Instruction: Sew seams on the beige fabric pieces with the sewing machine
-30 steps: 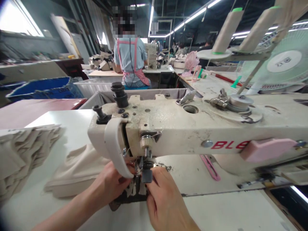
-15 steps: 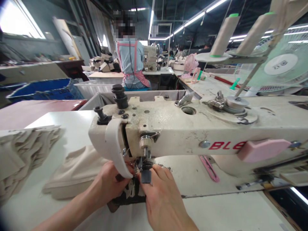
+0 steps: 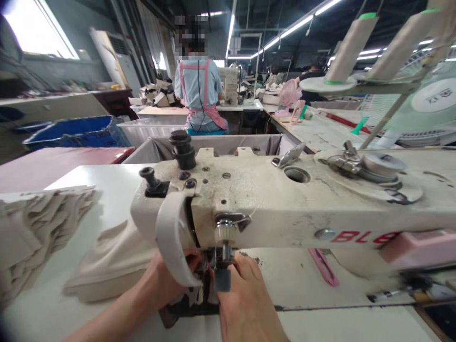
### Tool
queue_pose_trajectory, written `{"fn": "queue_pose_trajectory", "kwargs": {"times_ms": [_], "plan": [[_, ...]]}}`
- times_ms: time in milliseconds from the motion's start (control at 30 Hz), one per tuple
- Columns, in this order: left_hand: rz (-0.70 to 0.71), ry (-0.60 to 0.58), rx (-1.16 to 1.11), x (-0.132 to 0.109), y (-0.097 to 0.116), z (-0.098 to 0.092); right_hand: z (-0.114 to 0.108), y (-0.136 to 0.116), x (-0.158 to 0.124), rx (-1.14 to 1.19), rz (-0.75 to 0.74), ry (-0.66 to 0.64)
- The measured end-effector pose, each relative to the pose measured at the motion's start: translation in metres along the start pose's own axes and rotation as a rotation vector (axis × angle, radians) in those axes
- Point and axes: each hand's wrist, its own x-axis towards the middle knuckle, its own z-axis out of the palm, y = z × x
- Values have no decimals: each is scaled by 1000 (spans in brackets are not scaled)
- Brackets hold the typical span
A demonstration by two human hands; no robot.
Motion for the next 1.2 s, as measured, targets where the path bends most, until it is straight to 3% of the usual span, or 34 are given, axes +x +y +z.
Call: {"fn": "queue_pose_trajectory", "kwargs": {"times_ms": [200,867,1200], "plan": [[1,0,79,10,3,-3,-5,-7,-2,51,4,70],[-85,6,90,15,6,-3,0,-4,-3,118,5,76],[-138,-101,43,16,1,-10,2,-3,1,138,-12,117]]}}
